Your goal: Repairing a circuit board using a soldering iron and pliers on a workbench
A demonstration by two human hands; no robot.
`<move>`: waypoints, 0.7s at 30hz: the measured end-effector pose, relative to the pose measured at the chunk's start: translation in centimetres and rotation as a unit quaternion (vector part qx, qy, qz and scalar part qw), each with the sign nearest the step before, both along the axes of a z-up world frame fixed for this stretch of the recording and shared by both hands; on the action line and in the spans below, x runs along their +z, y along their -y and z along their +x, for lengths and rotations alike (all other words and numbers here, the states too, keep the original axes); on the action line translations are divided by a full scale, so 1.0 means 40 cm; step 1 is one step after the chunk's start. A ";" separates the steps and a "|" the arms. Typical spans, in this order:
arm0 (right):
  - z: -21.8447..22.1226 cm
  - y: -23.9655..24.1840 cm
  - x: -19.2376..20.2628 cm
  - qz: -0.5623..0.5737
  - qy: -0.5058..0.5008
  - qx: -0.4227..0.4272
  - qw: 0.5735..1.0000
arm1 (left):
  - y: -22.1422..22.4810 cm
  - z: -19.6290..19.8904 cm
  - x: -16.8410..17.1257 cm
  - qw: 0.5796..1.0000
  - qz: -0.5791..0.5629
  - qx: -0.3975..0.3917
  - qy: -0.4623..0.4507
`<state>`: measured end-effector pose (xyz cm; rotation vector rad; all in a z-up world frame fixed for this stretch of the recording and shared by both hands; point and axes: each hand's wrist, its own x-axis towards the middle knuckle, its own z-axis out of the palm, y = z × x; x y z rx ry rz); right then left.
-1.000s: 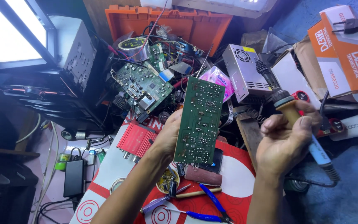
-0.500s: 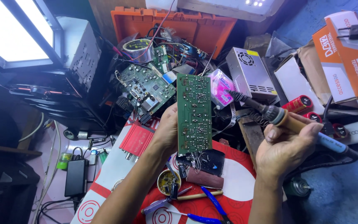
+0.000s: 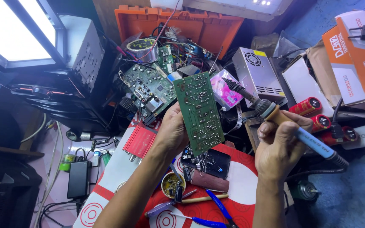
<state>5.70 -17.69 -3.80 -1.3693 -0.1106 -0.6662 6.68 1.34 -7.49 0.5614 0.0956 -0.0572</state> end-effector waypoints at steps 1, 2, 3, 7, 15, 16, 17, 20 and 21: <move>-0.002 -0.008 0.004 0.000 0.000 0.001 1.000 | -0.012 0.001 -0.002 1.000 0.000 0.001 0.000; -0.004 -0.016 0.008 0.024 -0.017 -0.018 0.999 | -0.013 0.001 -0.004 1.000 0.001 0.000 0.000; -0.008 -0.023 0.011 0.048 -0.035 -0.036 0.998 | -0.004 -0.003 -0.007 1.000 0.001 -0.001 -0.001; 0.031 -0.012 -0.045 0.032 0.060 -0.036 0.997 | -0.009 -0.006 -0.014 1.000 0.002 -0.001 -0.003; 0.014 -0.065 -0.017 0.038 0.069 -0.027 0.997 | -0.017 0.003 -0.032 1.000 0.006 -0.007 -0.002; 0.017 -0.064 -0.022 0.038 0.070 -0.026 0.996 | -0.020 0.005 -0.039 1.000 0.006 -0.007 -0.001; 0.018 -0.061 -0.026 0.039 0.070 -0.027 0.996 | -0.022 0.006 -0.046 1.000 0.006 -0.008 -0.001; 0.017 -0.063 -0.028 0.030 0.071 -0.026 0.997 | -0.033 0.017 -0.093 1.000 0.007 -0.009 -0.001; 0.017 -0.065 -0.026 0.021 0.071 -0.025 0.997 | -0.039 0.023 -0.111 1.000 0.008 -0.010 0.000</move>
